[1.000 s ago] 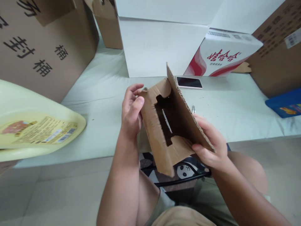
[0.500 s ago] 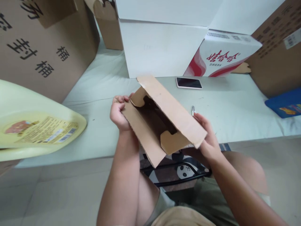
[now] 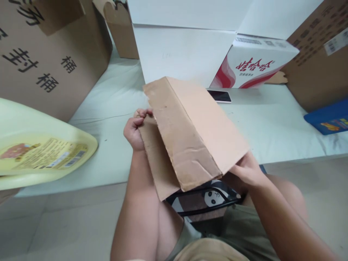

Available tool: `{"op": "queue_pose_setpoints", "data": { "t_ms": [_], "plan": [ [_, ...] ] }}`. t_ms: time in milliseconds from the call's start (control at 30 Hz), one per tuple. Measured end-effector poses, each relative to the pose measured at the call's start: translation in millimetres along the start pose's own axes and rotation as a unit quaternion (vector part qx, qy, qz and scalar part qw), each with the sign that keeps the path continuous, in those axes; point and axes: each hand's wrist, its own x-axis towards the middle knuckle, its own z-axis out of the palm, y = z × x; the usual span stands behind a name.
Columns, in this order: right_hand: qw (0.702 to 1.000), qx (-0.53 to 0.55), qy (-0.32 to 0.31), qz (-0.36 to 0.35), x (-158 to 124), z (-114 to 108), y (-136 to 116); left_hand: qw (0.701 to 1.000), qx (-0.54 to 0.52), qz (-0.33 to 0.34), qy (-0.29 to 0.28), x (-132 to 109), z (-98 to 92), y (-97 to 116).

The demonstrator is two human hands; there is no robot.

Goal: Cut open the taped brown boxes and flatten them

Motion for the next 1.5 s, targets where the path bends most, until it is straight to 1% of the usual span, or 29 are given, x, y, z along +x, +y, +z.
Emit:
{"op": "queue_pose_setpoints", "data": {
  "t_ms": [67, 133, 167, 200, 267, 333, 367, 400, 433, 467, 567, 700, 767, 900, 1000, 1067, 1133, 1200, 1267, 1333, 1400, 1500],
  "plan": [
    [1.0, -0.018, 0.002, 0.014, 3, 0, 1, 0.997, 0.072, 0.02, 0.02, 1, -0.9, -3],
    [0.995, -0.065, 0.048, 0.051, 7, 3, 5, 0.981, 0.182, 0.046, 0.051, 1, -3.7, -5],
    [0.989, -0.099, 0.072, 0.079, 9, 4, 8, 0.969, 0.235, 0.049, 0.051, 1, -5.5, -6],
    [0.981, -0.134, 0.09, 0.106, 11, 6, 11, 0.958, 0.281, 0.039, 0.033, 1, -7.3, -7],
    [0.967, -0.183, 0.101, 0.143, 14, 8, 16, 0.937, 0.345, -0.017, -0.049, -2, -9.8, -8],
    [0.965, -0.198, 0.077, 0.152, 15, 9, 18, 0.91, 0.378, -0.082, -0.149, -7, -10.2, -10],
    [0.966, -0.201, 0.065, 0.149, 15, 9, 19, 0.897, 0.385, -0.104, -0.191, -10, -9.5, -11],
    [0.967, -0.203, 0.056, 0.144, 15, 10, 19, 0.888, 0.385, -0.119, -0.224, -13, -8.4, -11],
    [0.968, -0.205, 0.05, 0.135, 15, 10, 19, 0.885, 0.373, -0.128, -0.247, -15, -7.0, -12],
    [0.969, -0.208, 0.05, 0.124, 15, 10, 18, 0.89, 0.351, -0.133, -0.259, -17, -5.4, -12],
    [0.97, -0.21, 0.074, 0.099, 16, 10, 18, 0.918, 0.257, -0.124, -0.275, -21, -1.2, -12],
    [0.968, -0.2, 0.105, 0.108, 17, 9, 21, 0.926, 0.185, -0.118, -0.305, -23, 0.0, -15],
    [0.97, -0.188, 0.109, 0.111, 15, 8, 25, 0.927, 0.174, -0.114, -0.312, -22, -2.0, -19],
    [0.977, -0.165, 0.095, 0.094, 9, 4, 34, 0.922, 0.198, -0.08, -0.324, -20, -6.2, -29],
    [0.982, -0.146, 0.089, 0.079, 7, 1, 38, 0.913, 0.205, -0.084, -0.342, -23, -3.2, -28],
    [0.981, -0.141, 0.106, 0.08, 8, -1, 37, 0.913, 0.227, -0.076, -0.33, -26, 1.2, -23],
    [0.976, -0.141, 0.14, 0.089, 11, -4, 34, 0.915, 0.261, -0.067, -0.302, -28, 5.4, -16],
    [0.969, -0.139, 0.181, 0.096, 12, -5, 32, 0.912, 0.287, -0.072, -0.283, -29, 7.7, -12],
    [0.965, -0.118, 0.216, 0.086, 11, -6, 31, 0.908, 0.298, -0.087, -0.283, -28, 8.0, -11],
    [0.961, -0.09, 0.249, 0.077, 8, -6, 31, 0.91, 0.288, -0.096, -0.283, -28, 6.9, -13],
    [0.953, -0.079, 0.278, 0.09, 3, -7, 33, 0.914, 0.276, -0.109, -0.276, -27, 5.7, -15],
    [0.948, -0.056, 0.291, 0.119, -5, -9, 34, 0.915, 0.244, -0.149, -0.284, -27, 6.0, -11]
  ]
}}
